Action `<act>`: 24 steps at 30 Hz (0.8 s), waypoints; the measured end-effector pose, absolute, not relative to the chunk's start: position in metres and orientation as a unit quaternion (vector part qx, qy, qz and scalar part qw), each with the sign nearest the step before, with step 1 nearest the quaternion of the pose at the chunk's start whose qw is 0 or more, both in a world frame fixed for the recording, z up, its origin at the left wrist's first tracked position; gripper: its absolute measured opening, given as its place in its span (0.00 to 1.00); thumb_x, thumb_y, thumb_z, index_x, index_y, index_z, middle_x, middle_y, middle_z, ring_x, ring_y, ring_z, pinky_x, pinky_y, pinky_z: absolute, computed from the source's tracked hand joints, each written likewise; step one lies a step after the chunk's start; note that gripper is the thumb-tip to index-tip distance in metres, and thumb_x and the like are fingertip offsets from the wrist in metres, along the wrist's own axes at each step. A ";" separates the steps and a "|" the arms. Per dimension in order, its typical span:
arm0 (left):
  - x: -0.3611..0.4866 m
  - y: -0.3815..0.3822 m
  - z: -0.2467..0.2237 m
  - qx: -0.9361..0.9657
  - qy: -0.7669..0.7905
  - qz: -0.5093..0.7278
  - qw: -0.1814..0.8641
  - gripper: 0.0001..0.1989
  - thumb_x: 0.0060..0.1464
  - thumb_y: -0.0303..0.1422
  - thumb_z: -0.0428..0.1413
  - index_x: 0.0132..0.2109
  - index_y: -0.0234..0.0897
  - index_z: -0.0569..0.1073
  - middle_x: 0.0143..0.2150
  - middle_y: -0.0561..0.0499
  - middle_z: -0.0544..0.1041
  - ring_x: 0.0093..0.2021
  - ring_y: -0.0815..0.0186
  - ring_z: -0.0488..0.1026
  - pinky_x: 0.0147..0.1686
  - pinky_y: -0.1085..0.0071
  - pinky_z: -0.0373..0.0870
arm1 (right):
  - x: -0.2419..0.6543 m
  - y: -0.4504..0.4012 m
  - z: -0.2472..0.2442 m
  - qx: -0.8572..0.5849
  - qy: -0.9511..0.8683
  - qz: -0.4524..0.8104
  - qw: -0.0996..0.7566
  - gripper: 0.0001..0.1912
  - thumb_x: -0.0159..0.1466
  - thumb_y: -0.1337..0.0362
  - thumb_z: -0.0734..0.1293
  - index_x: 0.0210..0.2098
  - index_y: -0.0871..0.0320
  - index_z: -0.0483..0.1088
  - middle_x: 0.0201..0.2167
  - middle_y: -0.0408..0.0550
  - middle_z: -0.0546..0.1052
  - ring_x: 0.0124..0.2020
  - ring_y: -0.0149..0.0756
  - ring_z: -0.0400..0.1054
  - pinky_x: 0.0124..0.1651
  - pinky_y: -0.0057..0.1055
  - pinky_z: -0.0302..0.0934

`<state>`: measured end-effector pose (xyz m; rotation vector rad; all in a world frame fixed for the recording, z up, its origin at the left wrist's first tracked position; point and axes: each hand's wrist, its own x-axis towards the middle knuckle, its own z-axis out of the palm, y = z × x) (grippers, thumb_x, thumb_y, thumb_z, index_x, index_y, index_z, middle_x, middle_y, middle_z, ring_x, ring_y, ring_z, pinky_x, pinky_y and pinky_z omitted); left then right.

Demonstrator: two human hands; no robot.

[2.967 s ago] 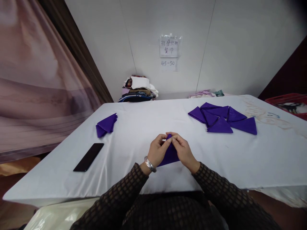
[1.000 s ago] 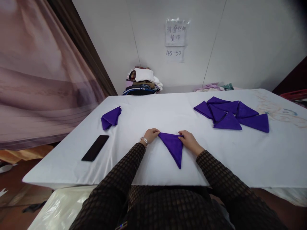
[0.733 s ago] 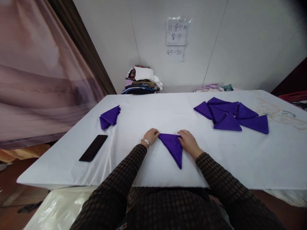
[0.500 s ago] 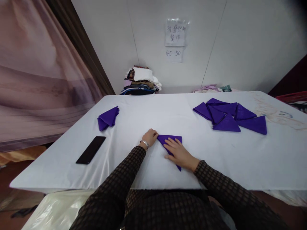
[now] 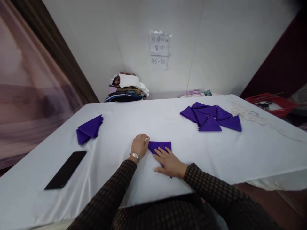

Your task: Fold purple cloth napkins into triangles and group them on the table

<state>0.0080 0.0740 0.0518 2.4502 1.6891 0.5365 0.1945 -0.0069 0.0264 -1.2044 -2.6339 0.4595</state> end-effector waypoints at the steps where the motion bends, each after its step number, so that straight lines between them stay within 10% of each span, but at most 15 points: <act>1: 0.013 0.068 0.052 0.834 0.518 0.181 0.058 0.23 0.63 0.41 0.36 0.52 0.40 0.71 0.54 0.48 0.72 0.55 0.63 0.65 0.59 0.64 0.58 | 0.194 -0.007 0.028 -0.409 -0.893 0.159 0.106 0.37 0.64 0.43 0.56 0.65 0.59 0.51 0.66 0.57 0.52 0.67 0.48 0.40 0.65 0.54 0.33; 10: 0.014 0.068 0.007 0.900 0.425 0.054 0.081 0.31 0.60 0.46 0.41 0.64 0.31 0.56 0.67 0.43 0.54 0.67 0.55 0.48 0.63 0.51 0.48 | 0.193 -0.006 0.036 -0.405 -0.891 0.170 0.117 0.37 0.64 0.43 0.56 0.66 0.56 0.48 0.67 0.55 0.50 0.67 0.47 0.38 0.66 0.53 0.32; 18: 0.004 0.084 -0.020 0.907 0.411 0.083 0.036 0.29 0.62 0.45 0.37 0.64 0.35 0.57 0.66 0.46 0.56 0.66 0.58 0.52 0.62 0.55 0.53 | 0.200 0.013 0.050 -0.411 -0.880 0.191 0.138 0.19 0.68 0.53 0.55 0.48 0.54 0.71 0.60 0.47 0.65 0.64 0.42 0.50 0.64 0.47 0.43; 24: 0.003 0.087 -0.029 0.910 0.401 0.109 -0.003 0.29 0.60 0.47 0.40 0.63 0.37 0.60 0.65 0.46 0.59 0.65 0.57 0.55 0.60 0.54 0.56 | 0.215 0.023 0.035 -0.442 -0.873 0.108 0.174 0.14 0.66 0.58 0.60 0.48 0.53 0.70 0.54 0.46 0.71 0.58 0.34 0.59 0.63 0.32 0.48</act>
